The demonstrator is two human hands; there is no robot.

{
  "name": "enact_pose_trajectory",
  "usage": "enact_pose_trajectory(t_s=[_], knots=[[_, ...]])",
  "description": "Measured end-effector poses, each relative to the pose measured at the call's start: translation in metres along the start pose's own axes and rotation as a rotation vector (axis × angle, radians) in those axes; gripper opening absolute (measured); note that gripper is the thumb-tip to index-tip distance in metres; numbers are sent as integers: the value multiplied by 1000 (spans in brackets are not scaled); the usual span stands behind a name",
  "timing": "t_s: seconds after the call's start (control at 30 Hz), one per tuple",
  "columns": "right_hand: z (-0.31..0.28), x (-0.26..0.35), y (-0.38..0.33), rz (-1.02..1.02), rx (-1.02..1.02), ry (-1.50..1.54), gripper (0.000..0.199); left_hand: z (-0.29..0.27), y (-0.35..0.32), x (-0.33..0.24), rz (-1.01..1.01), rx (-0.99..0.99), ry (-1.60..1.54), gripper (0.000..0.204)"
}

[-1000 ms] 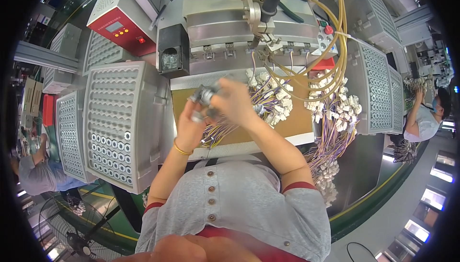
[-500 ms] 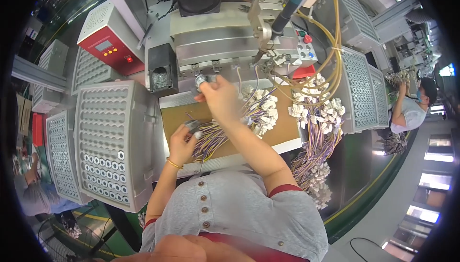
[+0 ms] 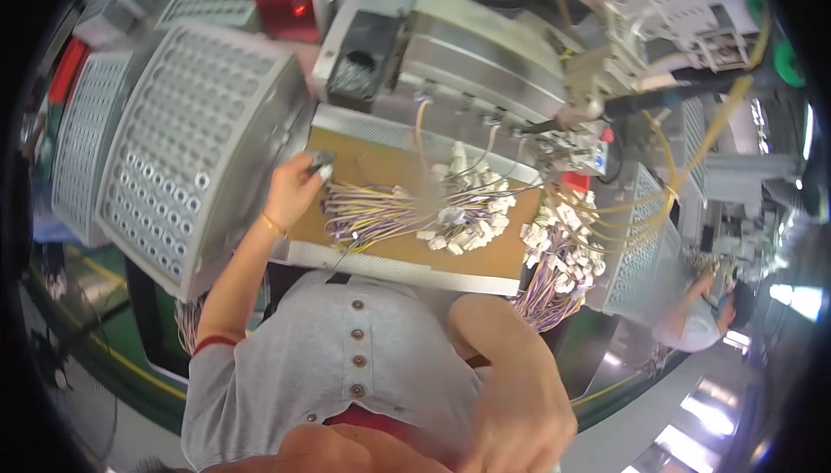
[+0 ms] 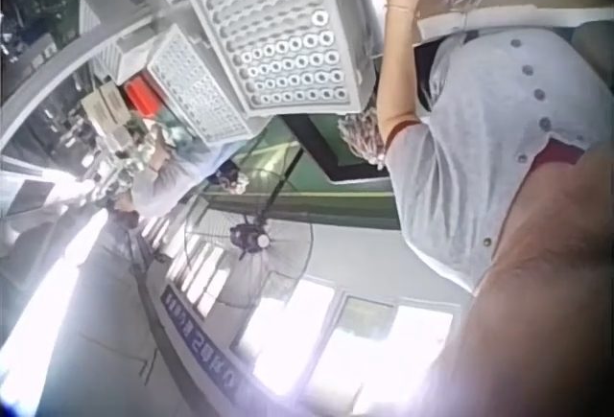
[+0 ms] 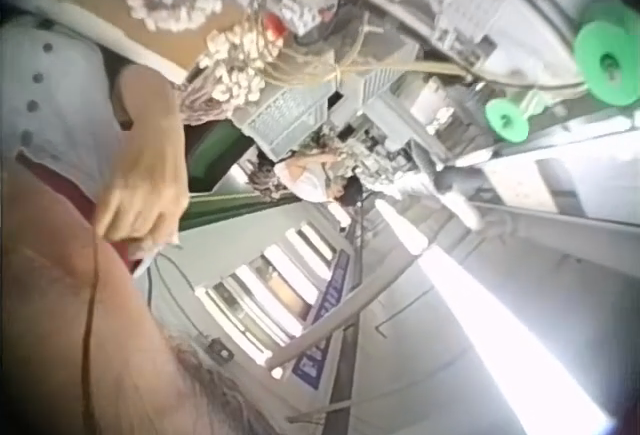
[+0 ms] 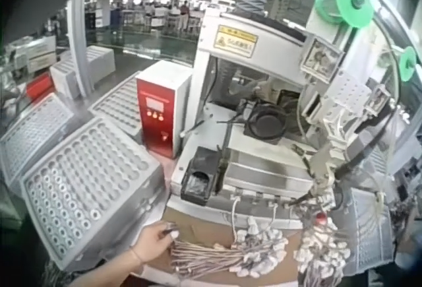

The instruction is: The person takes cylindrical components from a tray, attaches them onto wire harness connectors by hand, and inserts the connectors into a machine fixture.

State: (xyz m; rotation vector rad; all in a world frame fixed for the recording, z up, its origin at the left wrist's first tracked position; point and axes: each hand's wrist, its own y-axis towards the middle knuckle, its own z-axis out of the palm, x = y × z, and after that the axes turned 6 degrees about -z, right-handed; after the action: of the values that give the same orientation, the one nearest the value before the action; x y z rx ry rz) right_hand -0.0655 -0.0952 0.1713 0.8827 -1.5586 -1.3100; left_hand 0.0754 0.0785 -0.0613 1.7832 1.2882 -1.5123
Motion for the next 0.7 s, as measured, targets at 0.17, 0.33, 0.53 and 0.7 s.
enact_pose_trajectory(t_s=[0.17, 0.33, 0.53, 0.7], knots=[[14, -3, 11, 44, 85, 16, 20, 2, 7, -5, 248, -84, 164, 19], [6, -24, 39, 427, 439, 1353, 14, 19, 24, -1, 444, -139, 458, 22], [16, -26, 3, 808, 532, 1656, 17, 21, 37, 13, 665, -197, 697, 24], [7, -10, 27, 629, 391, 1287, 19, 25, 44, -4, 718, -136, 714, 22]])
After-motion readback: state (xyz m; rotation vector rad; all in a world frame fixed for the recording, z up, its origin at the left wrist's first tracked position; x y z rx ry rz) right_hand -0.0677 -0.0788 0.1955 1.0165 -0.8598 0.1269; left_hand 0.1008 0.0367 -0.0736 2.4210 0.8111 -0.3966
